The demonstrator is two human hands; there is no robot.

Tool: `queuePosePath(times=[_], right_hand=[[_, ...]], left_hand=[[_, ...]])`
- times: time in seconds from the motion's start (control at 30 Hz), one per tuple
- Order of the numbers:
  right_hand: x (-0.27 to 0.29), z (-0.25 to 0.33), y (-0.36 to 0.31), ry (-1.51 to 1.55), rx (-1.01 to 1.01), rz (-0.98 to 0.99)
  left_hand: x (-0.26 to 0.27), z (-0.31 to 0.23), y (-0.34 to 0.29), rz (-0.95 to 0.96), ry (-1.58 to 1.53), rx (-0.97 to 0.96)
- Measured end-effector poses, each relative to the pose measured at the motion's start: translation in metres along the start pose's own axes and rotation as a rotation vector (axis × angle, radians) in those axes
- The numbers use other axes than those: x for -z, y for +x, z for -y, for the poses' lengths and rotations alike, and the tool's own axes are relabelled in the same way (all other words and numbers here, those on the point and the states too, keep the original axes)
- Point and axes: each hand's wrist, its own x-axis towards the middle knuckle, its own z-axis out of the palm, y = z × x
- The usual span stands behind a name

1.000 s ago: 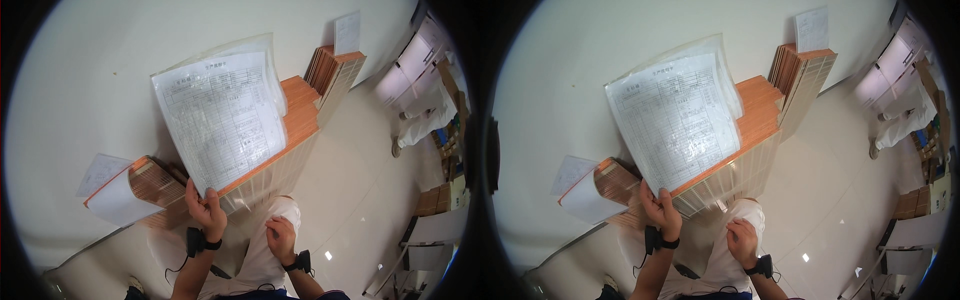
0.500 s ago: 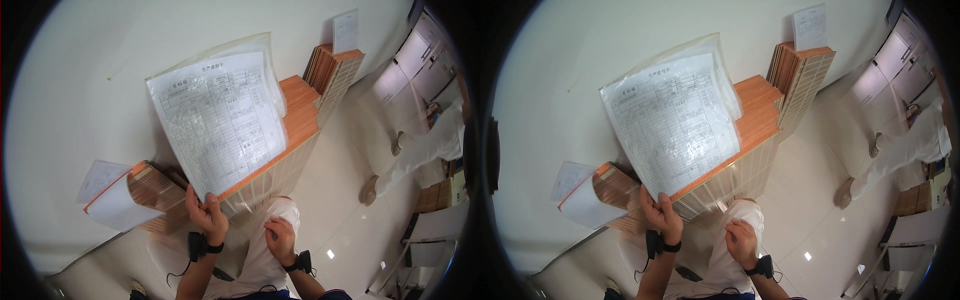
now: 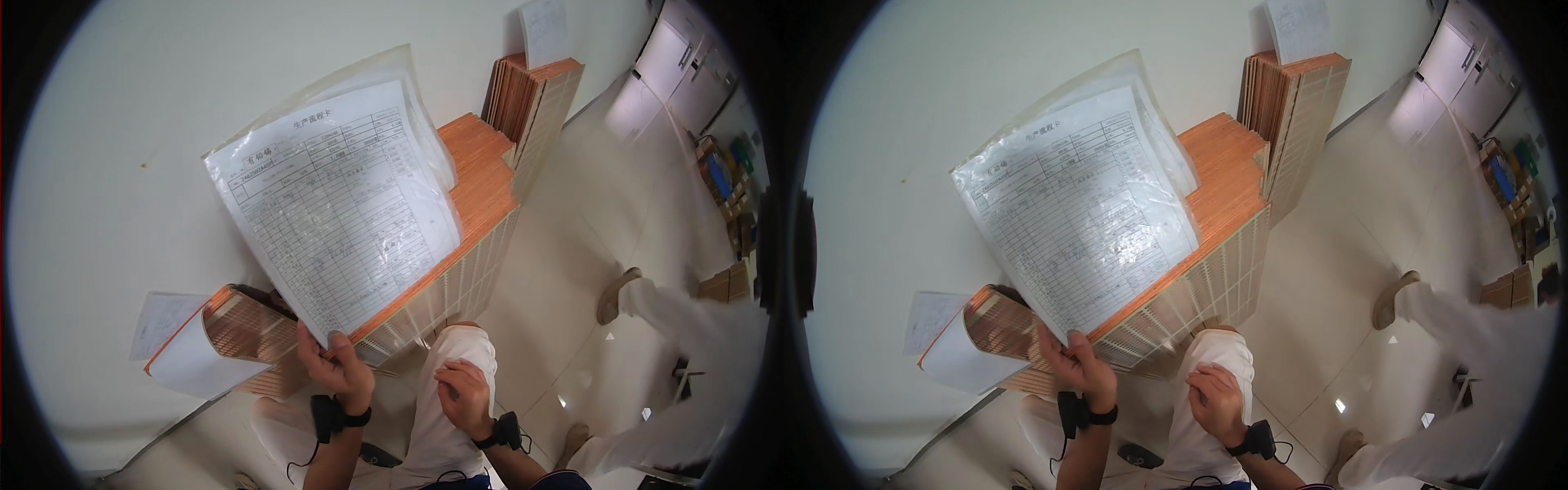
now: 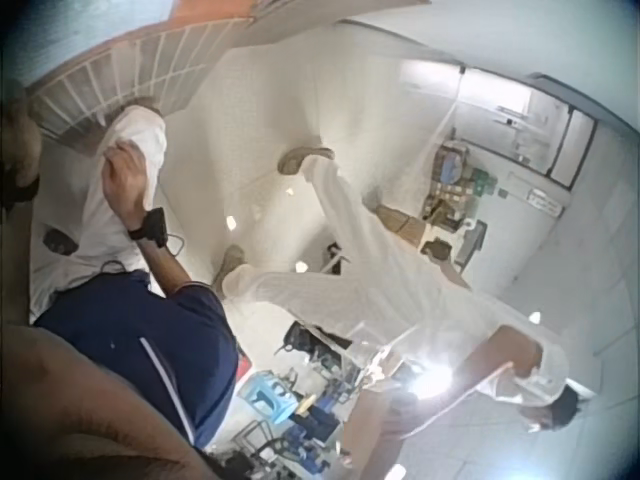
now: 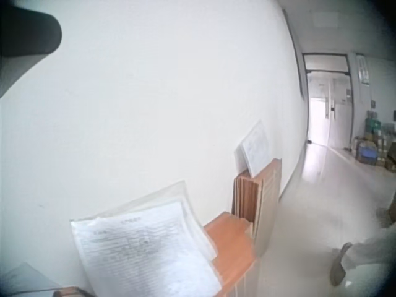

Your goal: Inspecting and organizing stacks of patterned copper sheets and verifying production paperwork.

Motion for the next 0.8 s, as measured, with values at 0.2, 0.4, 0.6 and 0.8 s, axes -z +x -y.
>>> queuePosePath(times=[0.2, 0.4, 0.6, 0.8], right_hand=[[-0.003, -0.0015, -0.0025, 0.02, -0.019, -0.01], [0.0, -0.0021, 0.0026, -0.016, -0.001, 0.02], [-0.0026, -0.0024, 0.0015, 0.003, 0.009, -0.004], [-0.0034, 0.0005, -0.0004, -0.023, -0.019, -0.001]], left_hand=[[-0.0002, -0.0019, 0.0015, -0.004, 0.036, -0.027], [-0.0008, -0.0025, 0.0027, -0.005, 0.041, -0.062], [-0.0005, -0.0023, 0.0014, -0.024, 0.107, -0.074], [0.0021, -0.0022, -0.0007, -0.041, 0.089, -0.028]])
